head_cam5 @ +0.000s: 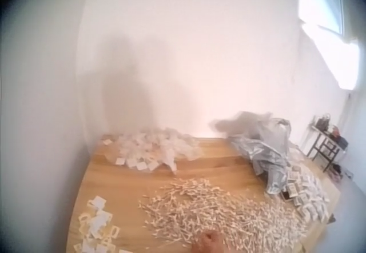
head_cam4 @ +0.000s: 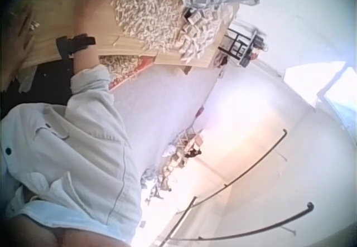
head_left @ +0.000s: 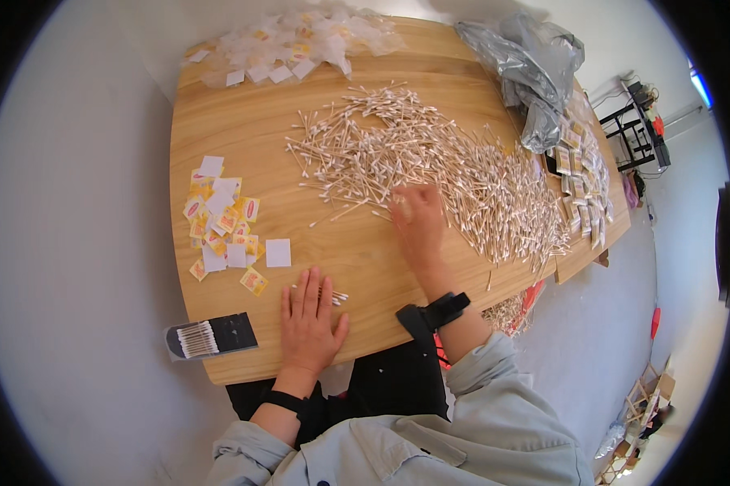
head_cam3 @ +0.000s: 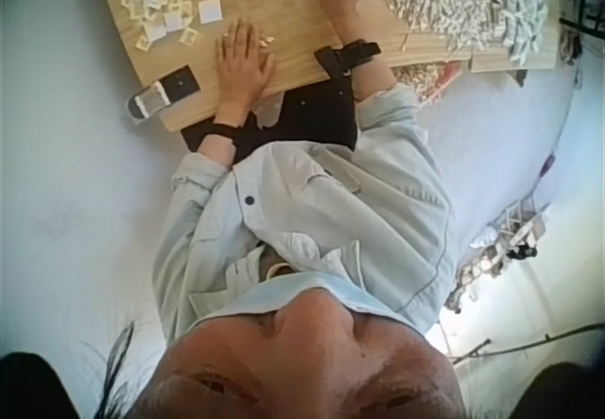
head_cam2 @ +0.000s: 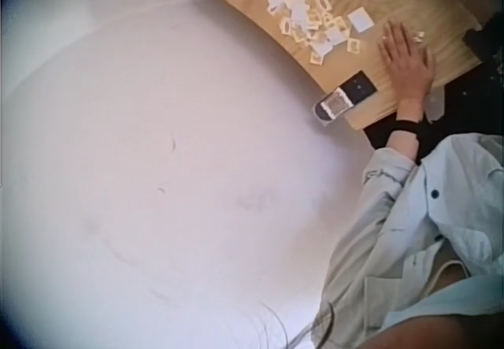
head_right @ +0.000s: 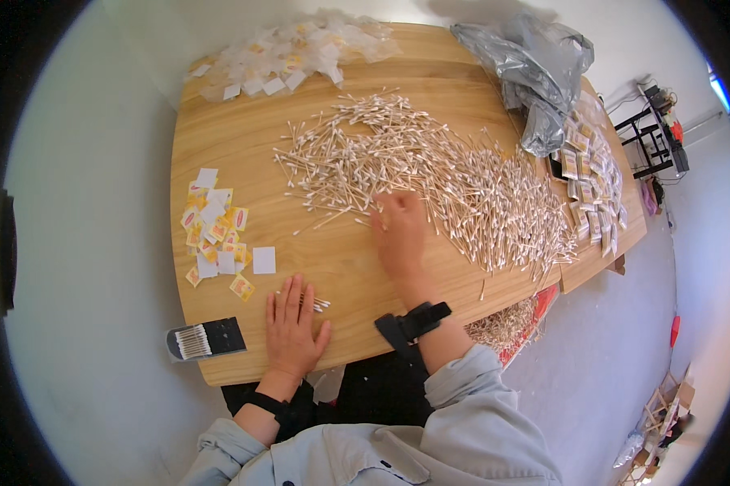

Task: Organize cotton swabs into neat rows and place them into small plastic bags.

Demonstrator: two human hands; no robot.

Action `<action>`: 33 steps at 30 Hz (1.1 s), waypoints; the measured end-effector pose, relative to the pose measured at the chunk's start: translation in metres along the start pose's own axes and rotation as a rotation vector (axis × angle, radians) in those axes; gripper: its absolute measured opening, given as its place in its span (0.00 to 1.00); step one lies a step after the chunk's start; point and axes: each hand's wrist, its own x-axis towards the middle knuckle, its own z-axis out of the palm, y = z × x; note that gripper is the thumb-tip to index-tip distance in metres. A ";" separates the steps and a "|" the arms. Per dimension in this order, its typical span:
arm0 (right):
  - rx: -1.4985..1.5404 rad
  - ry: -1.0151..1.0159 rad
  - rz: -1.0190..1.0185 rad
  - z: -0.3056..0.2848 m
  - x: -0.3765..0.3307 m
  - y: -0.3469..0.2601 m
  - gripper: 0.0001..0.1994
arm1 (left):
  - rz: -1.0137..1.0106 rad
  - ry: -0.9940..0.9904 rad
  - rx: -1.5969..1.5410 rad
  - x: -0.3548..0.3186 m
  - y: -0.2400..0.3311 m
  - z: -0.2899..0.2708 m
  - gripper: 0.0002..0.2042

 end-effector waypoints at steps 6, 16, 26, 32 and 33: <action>0.129 -0.141 -0.058 0.035 -0.020 -0.032 0.09 | 0.002 -0.010 -0.001 0.000 0.001 0.002 0.36; 0.195 -0.196 0.228 0.019 -0.036 -0.045 0.05 | -0.001 -0.004 -0.005 -0.001 0.000 -0.001 0.36; 0.058 -0.132 0.299 0.007 0.005 -0.023 0.05 | 0.001 0.003 -0.006 -0.001 -0.001 0.002 0.36; 0.191 -0.223 0.114 0.020 -0.001 -0.036 0.03 | 0.002 0.002 -0.001 0.000 -0.001 -0.001 0.36; 0.193 -0.221 0.116 0.026 0.000 -0.036 0.03 | 0.003 0.007 0.002 0.000 -0.001 0.000 0.36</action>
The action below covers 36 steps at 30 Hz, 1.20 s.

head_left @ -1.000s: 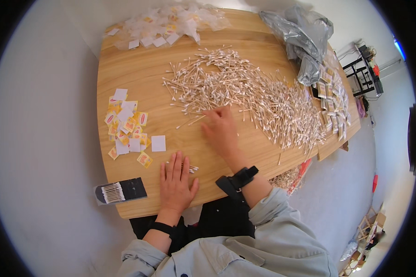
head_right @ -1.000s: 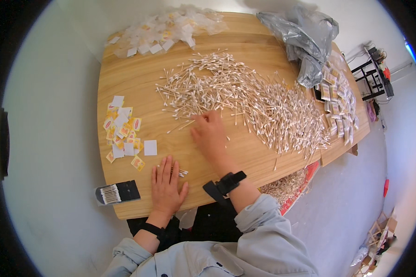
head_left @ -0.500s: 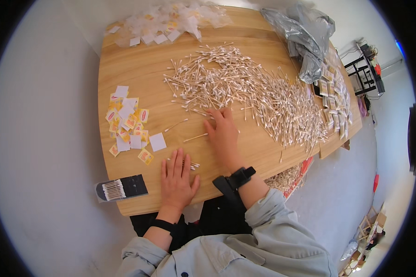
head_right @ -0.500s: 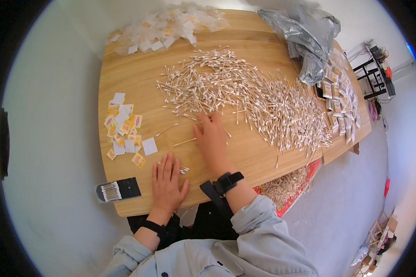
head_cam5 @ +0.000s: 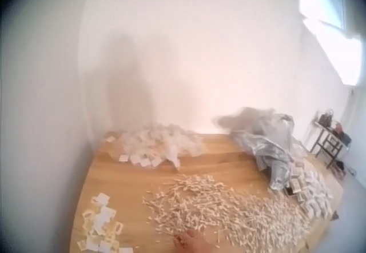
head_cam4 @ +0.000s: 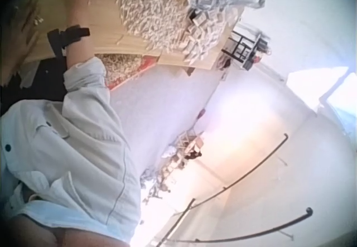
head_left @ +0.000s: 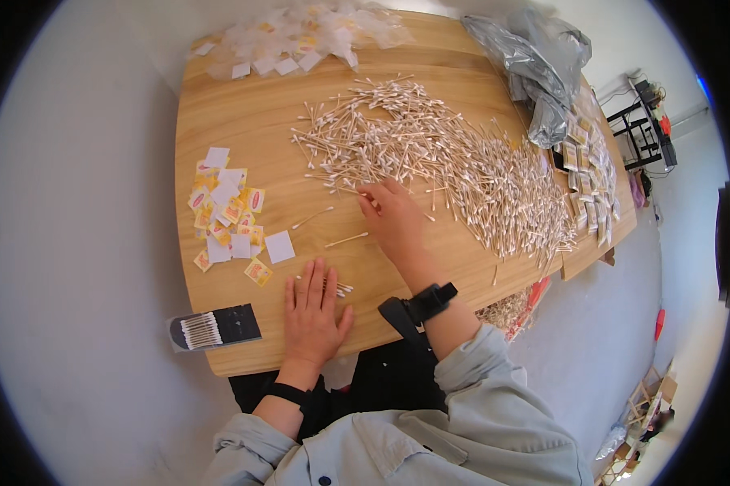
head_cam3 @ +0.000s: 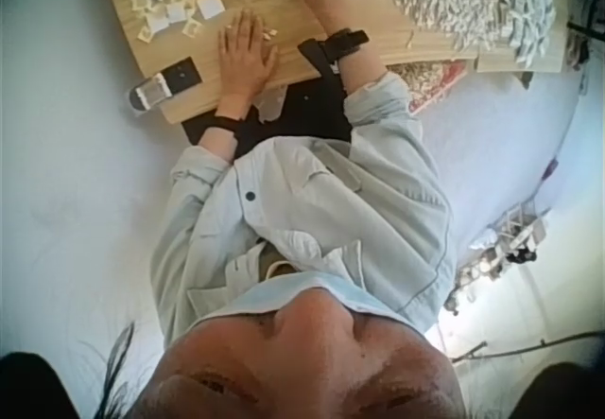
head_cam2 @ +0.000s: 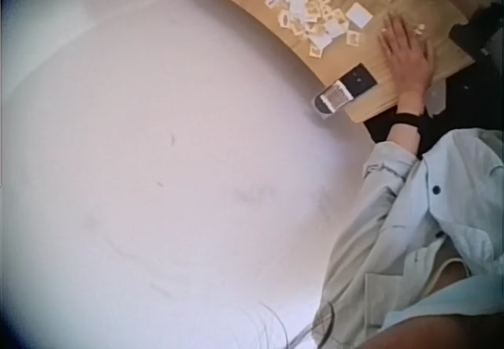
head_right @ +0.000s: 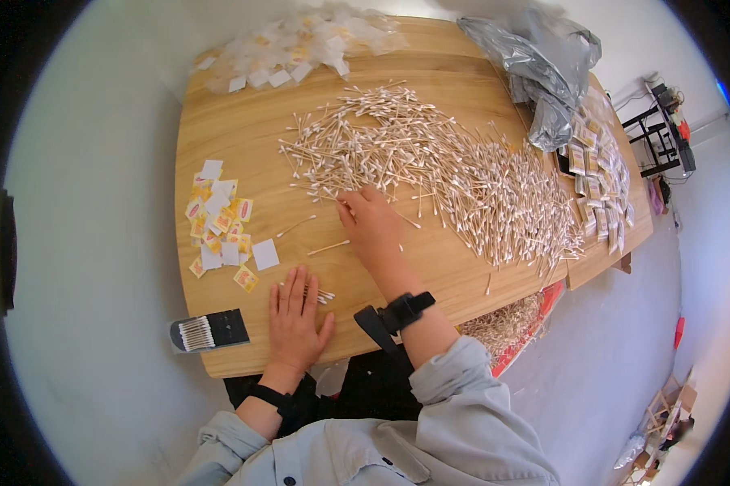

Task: Organize cotton swabs into neat rows and place them into small plastic bags.

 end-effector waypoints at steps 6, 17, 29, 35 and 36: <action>-0.312 0.086 -0.161 0.010 0.009 0.016 0.04 | 0.003 0.017 -0.007 0.001 0.001 0.004 0.35; 0.079 -0.094 0.314 -0.039 -0.051 0.009 0.05 | 0.016 0.023 -0.023 -0.003 -0.001 0.001 0.36; 0.181 -0.085 0.119 -0.020 -0.092 -0.002 0.05 | -0.005 0.033 0.008 -0.036 0.018 0.006 0.41; 0.120 -0.042 0.060 -0.033 -0.108 -0.001 0.09 | 0.007 -0.031 -0.031 -0.004 0.014 -0.009 0.51; 0.121 -0.044 0.058 -0.032 -0.114 -0.003 0.09 | 0.020 -0.057 -0.031 0.001 0.011 -0.010 0.52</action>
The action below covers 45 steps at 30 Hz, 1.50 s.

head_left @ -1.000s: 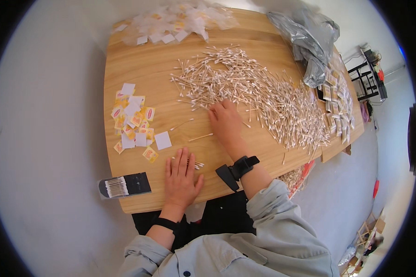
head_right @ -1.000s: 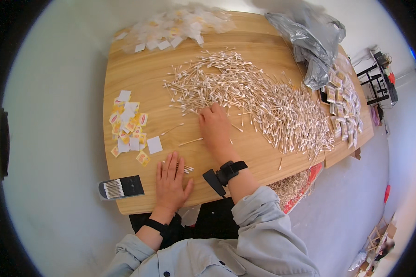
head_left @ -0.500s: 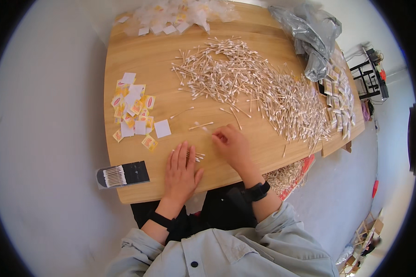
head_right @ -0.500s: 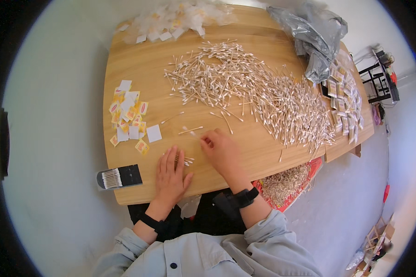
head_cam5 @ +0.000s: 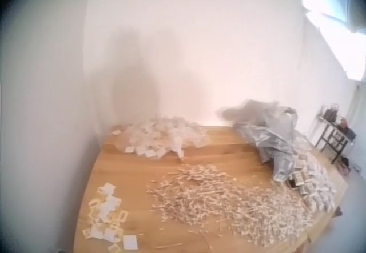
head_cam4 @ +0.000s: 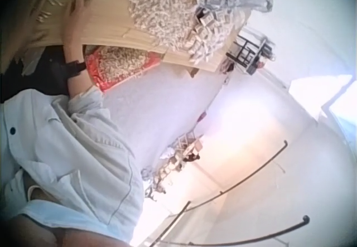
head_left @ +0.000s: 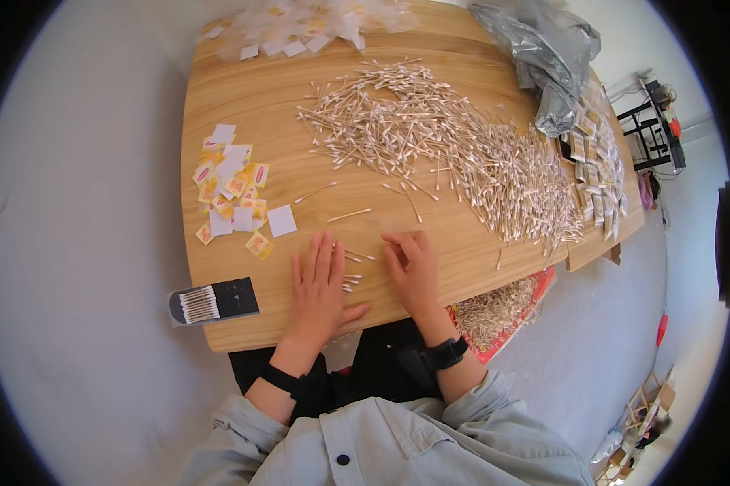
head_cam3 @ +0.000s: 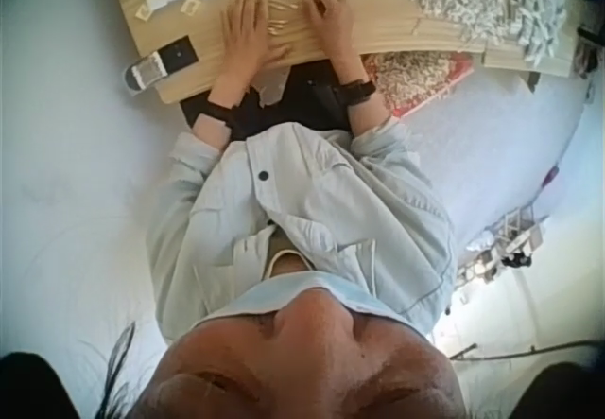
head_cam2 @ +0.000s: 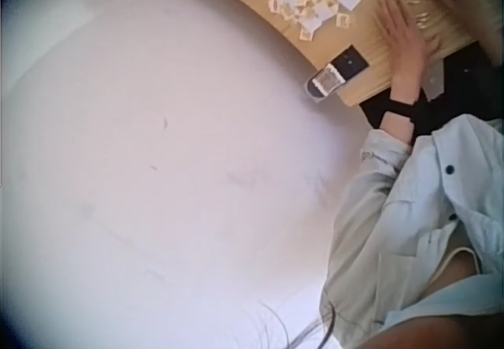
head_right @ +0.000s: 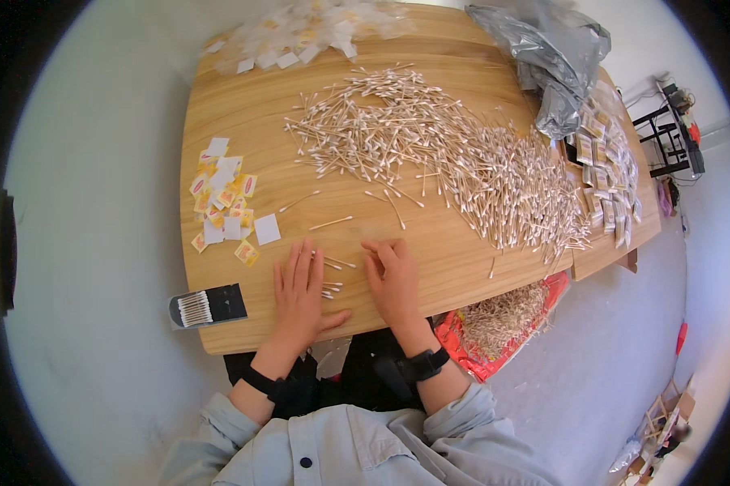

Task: Organize cotton swabs into neat rows and place them into small plastic bags.

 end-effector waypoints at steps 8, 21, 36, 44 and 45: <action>0.484 0.188 0.250 0.016 -0.027 0.006 0.20 | 0.022 -0.183 -0.008 -0.015 -0.010 -0.019 0.57; 0.495 0.207 0.172 0.081 -0.031 -0.035 0.21 | 0.035 -0.109 0.012 -0.031 -0.017 0.001 0.52; -0.224 -0.011 0.011 0.033 0.043 -0.004 0.15 | -0.081 -0.074 0.031 -0.028 0.005 -0.001 0.51; -0.223 0.313 0.116 -0.019 0.043 0.030 0.08 | -0.037 -0.154 0.011 -0.026 0.004 0.000 0.48; -0.223 0.313 0.118 -0.022 0.042 0.036 0.08 | -0.024 -0.122 0.024 -0.027 0.003 0.003 0.46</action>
